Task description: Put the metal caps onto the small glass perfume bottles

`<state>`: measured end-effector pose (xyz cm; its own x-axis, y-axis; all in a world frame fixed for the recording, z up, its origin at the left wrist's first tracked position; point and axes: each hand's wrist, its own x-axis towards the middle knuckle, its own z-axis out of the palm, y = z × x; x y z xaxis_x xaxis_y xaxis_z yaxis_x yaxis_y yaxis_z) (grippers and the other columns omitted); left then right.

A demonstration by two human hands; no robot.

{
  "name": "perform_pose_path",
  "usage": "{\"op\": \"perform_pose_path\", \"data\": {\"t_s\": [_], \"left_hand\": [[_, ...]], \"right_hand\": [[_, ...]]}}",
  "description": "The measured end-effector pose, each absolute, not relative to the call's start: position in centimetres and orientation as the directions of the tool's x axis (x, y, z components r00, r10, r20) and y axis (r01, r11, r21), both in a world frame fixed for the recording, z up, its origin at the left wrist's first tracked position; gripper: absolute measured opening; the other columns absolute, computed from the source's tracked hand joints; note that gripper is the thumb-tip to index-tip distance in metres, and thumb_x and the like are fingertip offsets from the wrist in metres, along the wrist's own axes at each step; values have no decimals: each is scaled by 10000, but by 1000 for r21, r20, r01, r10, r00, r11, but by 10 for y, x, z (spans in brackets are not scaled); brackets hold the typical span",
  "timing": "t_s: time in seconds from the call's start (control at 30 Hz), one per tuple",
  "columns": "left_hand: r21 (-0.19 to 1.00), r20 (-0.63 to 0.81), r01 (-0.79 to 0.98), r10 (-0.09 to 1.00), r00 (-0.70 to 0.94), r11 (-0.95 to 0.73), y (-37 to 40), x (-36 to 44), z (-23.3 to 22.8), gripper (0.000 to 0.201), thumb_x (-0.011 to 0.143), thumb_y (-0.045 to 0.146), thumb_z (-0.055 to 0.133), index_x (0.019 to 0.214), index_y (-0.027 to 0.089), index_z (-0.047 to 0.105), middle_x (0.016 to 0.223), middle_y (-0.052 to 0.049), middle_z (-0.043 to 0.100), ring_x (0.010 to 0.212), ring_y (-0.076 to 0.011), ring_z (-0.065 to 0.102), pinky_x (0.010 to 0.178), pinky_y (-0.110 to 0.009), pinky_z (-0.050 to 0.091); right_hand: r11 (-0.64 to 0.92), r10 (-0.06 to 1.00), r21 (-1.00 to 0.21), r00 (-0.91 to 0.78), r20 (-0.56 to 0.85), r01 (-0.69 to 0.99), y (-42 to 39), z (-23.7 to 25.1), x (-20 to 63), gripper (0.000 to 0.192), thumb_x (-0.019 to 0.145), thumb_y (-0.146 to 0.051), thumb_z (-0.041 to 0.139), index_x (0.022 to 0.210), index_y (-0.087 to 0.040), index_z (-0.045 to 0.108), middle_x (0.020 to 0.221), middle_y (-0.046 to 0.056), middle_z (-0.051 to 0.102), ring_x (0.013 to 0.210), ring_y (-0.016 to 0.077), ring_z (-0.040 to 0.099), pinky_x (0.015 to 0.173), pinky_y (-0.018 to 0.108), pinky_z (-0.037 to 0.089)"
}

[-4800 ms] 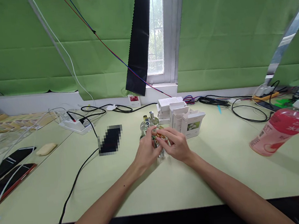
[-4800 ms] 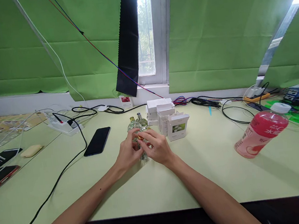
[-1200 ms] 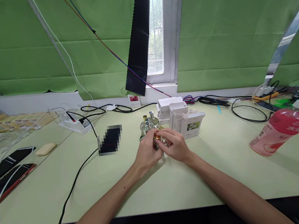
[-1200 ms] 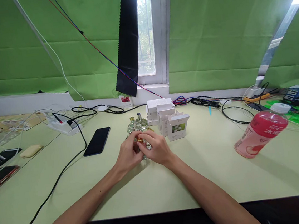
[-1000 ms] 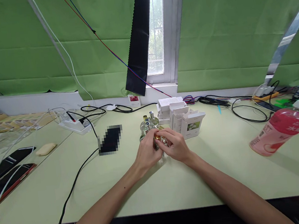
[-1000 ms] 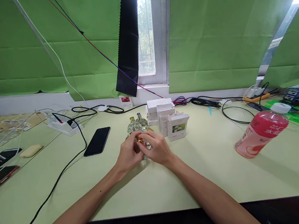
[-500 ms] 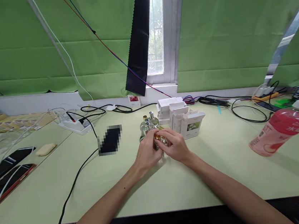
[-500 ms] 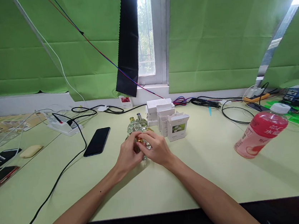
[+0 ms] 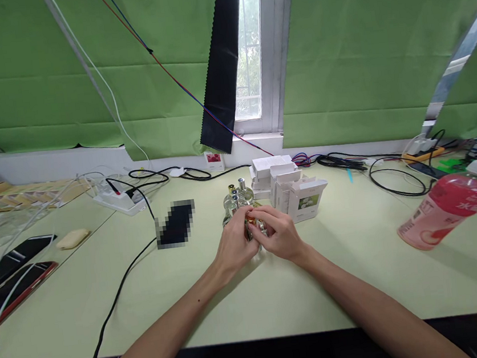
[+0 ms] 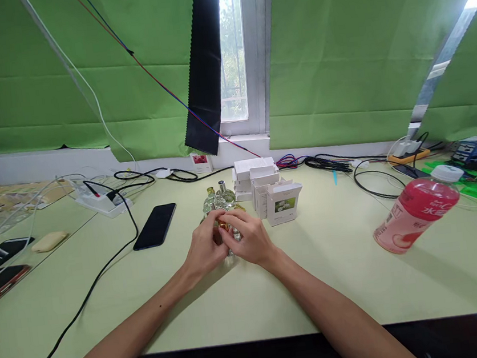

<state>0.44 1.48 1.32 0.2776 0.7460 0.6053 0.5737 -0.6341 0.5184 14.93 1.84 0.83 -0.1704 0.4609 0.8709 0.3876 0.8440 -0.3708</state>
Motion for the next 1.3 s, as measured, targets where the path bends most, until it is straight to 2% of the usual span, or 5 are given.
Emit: {"op": "perform_pose_path", "data": {"t_s": [0.47,0.97,1.3], "left_hand": [[521,602,569,747,283,-636,14,4,13,409,783,85,530,1177,195,517,1028,-56,671,794,-163,643,683,-275,512],[514,595,585,752,283,-627,13,5,14,412,769,82,542,1165,195,525,1007,-48,670,761,-153,627,662,-264,500],[509,609,574,740,287,-641,14,5,14,439,762,72,535,1180,202,523,982,-41,670,738,-152,636,674,-275,517]], "right_hand": [[844,456,-369,-158,876,389,21,7,148,158,891,-141,579,1002,-217,660,1014,77,713,769,150,673,589,253,550],[823,501,-414,-151,852,389,21,7,149,122,899,-173,610,995,-222,667,927,54,698,740,151,644,616,266,537],[821,494,-405,-145,857,402,21,5,149,130,887,-172,611,990,-221,674,997,72,715,716,141,656,523,246,520]]}}
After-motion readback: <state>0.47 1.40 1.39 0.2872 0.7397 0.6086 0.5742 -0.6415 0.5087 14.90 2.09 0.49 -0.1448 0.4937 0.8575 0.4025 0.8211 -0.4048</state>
